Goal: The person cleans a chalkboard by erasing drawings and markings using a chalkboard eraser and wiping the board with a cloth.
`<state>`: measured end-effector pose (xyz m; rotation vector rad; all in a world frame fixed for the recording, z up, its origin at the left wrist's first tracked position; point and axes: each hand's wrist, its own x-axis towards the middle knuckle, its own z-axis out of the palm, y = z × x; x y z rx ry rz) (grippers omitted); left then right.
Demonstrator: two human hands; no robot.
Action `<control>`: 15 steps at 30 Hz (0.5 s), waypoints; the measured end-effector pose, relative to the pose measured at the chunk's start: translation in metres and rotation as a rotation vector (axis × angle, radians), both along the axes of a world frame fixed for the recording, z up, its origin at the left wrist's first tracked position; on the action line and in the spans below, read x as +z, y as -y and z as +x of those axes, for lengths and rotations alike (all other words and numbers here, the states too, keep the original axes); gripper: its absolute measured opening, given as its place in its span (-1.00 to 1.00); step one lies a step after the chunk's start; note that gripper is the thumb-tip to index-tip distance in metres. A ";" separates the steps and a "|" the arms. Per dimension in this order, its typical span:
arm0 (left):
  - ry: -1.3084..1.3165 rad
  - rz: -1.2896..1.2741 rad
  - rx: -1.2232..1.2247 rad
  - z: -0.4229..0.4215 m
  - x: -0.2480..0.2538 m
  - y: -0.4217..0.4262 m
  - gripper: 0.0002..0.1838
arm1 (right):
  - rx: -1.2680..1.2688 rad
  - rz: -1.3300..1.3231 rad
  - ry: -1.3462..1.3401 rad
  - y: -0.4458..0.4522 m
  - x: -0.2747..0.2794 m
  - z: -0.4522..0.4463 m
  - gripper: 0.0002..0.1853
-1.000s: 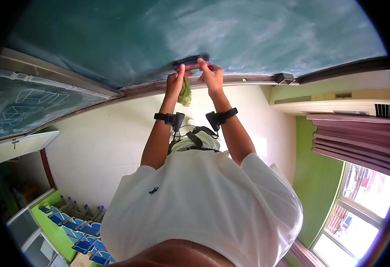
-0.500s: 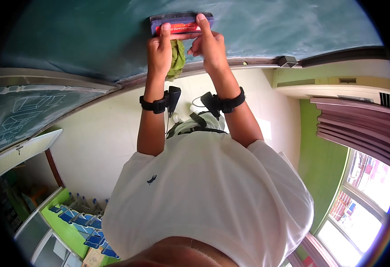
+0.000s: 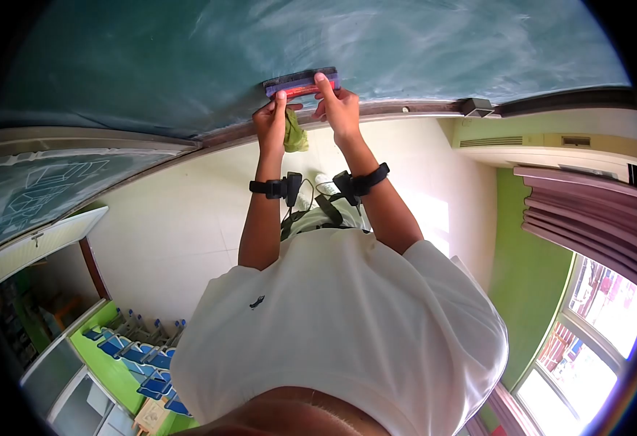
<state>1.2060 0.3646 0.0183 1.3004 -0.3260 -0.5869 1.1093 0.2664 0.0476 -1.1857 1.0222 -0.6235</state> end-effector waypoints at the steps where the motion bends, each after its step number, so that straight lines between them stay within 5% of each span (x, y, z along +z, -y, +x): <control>1: -0.029 0.032 -0.007 -0.001 0.004 -0.002 -0.53 | 0.002 -0.003 0.003 -0.002 0.006 0.000 -0.32; 9: -0.187 -0.020 -0.088 0.015 0.111 -0.002 -0.35 | 0.008 -0.174 0.159 -0.003 0.099 0.007 -0.34; 15: -0.251 -0.005 -0.059 0.008 0.094 0.002 -0.37 | 0.008 -0.071 0.086 0.004 0.076 0.003 -0.30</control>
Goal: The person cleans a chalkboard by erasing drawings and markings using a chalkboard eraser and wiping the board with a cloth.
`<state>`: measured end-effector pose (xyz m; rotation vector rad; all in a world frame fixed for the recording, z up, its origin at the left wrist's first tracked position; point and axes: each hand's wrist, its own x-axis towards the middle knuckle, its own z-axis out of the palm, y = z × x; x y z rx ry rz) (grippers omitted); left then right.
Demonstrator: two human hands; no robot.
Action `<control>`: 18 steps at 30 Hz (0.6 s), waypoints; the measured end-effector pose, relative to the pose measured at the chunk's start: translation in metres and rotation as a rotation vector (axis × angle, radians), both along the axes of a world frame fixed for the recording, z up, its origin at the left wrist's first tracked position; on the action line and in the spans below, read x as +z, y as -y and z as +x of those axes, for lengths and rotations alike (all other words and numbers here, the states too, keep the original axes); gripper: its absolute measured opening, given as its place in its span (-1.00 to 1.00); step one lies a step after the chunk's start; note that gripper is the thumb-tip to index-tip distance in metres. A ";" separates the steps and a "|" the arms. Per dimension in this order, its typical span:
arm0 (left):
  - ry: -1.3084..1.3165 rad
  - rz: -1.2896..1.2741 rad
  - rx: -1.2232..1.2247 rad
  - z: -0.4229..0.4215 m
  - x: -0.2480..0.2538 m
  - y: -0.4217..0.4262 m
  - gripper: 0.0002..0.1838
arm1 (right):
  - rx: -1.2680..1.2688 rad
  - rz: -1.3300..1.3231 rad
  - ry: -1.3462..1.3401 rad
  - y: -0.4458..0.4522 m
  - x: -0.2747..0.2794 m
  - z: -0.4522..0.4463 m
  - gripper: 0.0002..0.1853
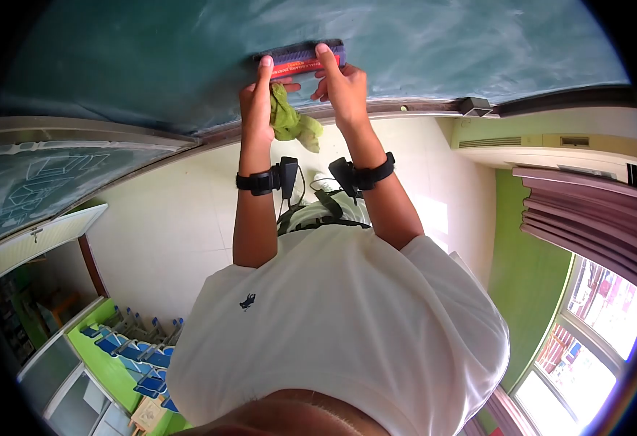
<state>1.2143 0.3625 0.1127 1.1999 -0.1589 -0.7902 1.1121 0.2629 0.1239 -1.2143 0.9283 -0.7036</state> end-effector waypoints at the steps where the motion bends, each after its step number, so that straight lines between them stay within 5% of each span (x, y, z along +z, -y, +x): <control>1: 0.006 -0.011 -0.005 -0.002 -0.014 0.002 -0.38 | -0.018 0.007 -0.029 0.001 -0.014 -0.001 -0.30; 6: 0.008 0.113 -0.008 -0.004 -0.125 0.007 -0.45 | -0.076 -0.129 -0.096 0.013 -0.092 -0.009 -0.34; 9: -0.049 0.141 0.069 -0.016 -0.144 0.010 -0.48 | -0.029 -0.009 -0.169 0.014 -0.115 -0.018 -0.38; 14: 0.126 -0.012 0.108 -0.011 -0.078 0.014 -0.51 | 0.031 -0.102 -0.036 0.010 -0.039 -0.023 -0.39; 18: 0.174 -0.082 0.070 -0.009 0.034 0.009 -0.54 | 0.077 -0.215 0.059 0.014 0.044 -0.019 -0.34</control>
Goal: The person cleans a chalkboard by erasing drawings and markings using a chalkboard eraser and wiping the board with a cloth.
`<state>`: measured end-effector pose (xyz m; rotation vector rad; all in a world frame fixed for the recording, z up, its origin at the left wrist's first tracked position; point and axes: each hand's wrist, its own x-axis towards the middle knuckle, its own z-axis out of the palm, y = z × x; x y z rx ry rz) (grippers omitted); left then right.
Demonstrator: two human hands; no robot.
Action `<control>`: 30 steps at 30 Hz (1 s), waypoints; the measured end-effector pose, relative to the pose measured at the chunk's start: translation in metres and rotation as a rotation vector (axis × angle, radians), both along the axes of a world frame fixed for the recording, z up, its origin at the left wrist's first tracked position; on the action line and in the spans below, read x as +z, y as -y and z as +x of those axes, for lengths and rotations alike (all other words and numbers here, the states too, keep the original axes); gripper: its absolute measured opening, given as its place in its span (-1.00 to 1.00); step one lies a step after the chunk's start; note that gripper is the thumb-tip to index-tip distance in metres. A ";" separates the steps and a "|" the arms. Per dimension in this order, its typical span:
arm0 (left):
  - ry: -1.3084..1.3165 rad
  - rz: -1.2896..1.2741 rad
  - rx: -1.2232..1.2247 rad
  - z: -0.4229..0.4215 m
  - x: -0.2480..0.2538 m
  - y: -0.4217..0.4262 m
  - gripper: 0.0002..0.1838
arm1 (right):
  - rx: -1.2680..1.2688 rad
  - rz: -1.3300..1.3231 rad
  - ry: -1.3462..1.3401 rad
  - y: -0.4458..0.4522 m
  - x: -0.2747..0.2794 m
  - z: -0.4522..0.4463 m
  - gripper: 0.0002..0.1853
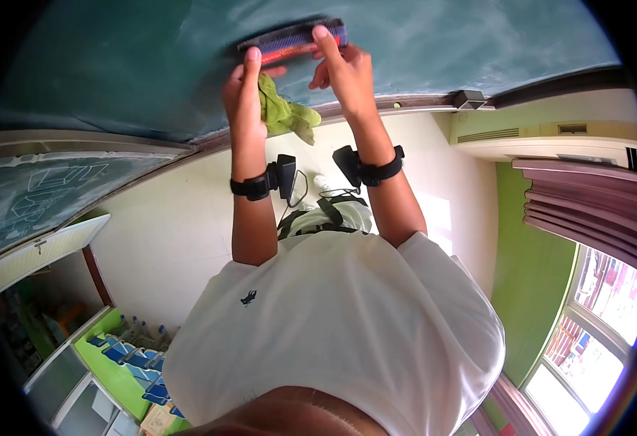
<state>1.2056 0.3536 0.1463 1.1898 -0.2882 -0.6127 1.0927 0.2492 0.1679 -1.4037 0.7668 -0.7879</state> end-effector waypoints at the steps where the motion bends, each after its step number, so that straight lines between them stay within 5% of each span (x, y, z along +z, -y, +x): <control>1: 0.019 -0.008 0.002 0.000 0.011 0.000 -0.52 | -0.011 0.051 0.022 0.002 0.011 0.002 -0.32; 9: -0.190 0.019 -0.077 -0.005 -0.016 0.002 -0.44 | -0.095 -0.003 -0.105 0.005 -0.012 0.007 -0.26; 18: -0.635 0.253 -0.234 -0.007 -0.208 0.000 -0.36 | -0.081 0.289 -0.401 0.006 -0.194 -0.006 -0.35; 22: -0.531 0.322 -0.198 -0.004 -0.214 -0.002 -0.38 | -0.012 0.290 -0.359 0.004 -0.195 -0.013 -0.34; 27: -0.315 0.192 -0.091 -0.001 -0.100 -0.015 -0.46 | 0.008 0.170 -0.147 -0.007 -0.113 -0.002 -0.39; 30: -0.327 0.204 -0.069 0.003 -0.105 -0.015 -0.46 | 0.008 0.173 -0.089 -0.005 -0.109 0.010 -0.38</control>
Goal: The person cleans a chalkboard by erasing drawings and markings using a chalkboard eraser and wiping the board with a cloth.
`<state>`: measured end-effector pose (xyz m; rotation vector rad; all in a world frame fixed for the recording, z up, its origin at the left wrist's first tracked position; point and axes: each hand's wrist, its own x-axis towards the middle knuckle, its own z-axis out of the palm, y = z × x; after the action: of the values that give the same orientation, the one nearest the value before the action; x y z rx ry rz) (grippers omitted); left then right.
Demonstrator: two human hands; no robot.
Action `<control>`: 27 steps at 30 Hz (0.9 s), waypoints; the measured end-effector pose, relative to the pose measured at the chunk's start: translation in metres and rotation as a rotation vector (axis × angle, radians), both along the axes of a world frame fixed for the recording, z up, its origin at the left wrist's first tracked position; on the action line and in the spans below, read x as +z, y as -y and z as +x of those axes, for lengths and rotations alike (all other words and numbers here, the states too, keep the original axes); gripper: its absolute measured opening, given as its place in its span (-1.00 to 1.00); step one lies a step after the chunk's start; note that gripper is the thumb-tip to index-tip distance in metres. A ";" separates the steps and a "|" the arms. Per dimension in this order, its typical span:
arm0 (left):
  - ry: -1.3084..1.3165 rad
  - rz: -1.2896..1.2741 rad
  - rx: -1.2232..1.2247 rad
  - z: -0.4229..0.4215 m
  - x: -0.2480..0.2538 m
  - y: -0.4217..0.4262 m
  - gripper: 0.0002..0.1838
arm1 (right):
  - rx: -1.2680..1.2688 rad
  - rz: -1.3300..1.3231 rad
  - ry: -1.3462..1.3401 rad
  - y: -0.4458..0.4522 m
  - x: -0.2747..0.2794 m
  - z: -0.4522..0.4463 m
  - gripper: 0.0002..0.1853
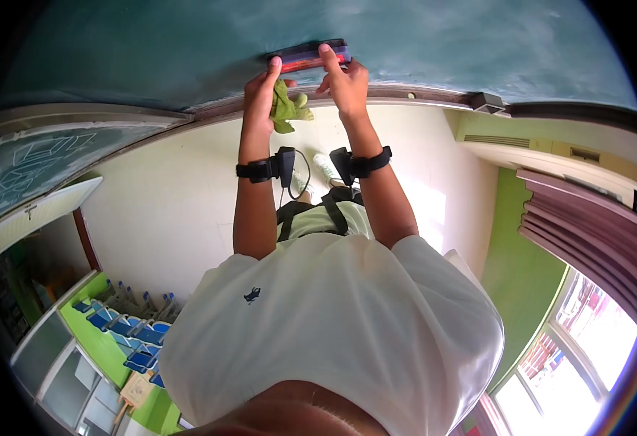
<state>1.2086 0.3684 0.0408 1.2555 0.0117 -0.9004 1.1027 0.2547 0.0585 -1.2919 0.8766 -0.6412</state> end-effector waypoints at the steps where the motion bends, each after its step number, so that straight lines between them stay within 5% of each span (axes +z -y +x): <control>1: -0.021 0.017 -0.003 0.003 -0.017 0.001 -0.46 | -0.009 -0.008 -0.053 0.000 -0.013 0.003 -0.37; 6: -0.214 0.066 0.060 0.009 -0.099 -0.012 -0.45 | 0.040 0.135 -0.264 -0.014 -0.099 0.011 -0.35; 16: 0.055 0.116 0.404 0.082 -0.065 -0.095 -0.45 | 0.295 0.351 -0.019 -0.087 -0.079 0.093 -0.41; 22: -0.097 0.077 0.276 0.121 -0.097 -0.136 -0.54 | 0.206 0.204 -0.025 -0.097 -0.088 0.102 -0.49; 24: -0.005 0.149 0.136 0.113 -0.118 -0.116 -0.52 | 0.117 0.151 -0.101 -0.084 -0.090 0.088 -0.50; 27: -0.205 0.179 -0.006 0.074 -0.143 -0.057 -0.69 | -0.037 0.047 -0.175 -0.048 -0.104 0.043 -0.50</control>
<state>1.2827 0.4255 -0.1027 1.3239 0.2562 -1.0478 1.1461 0.3026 -0.0456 -1.3055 1.0544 -0.5390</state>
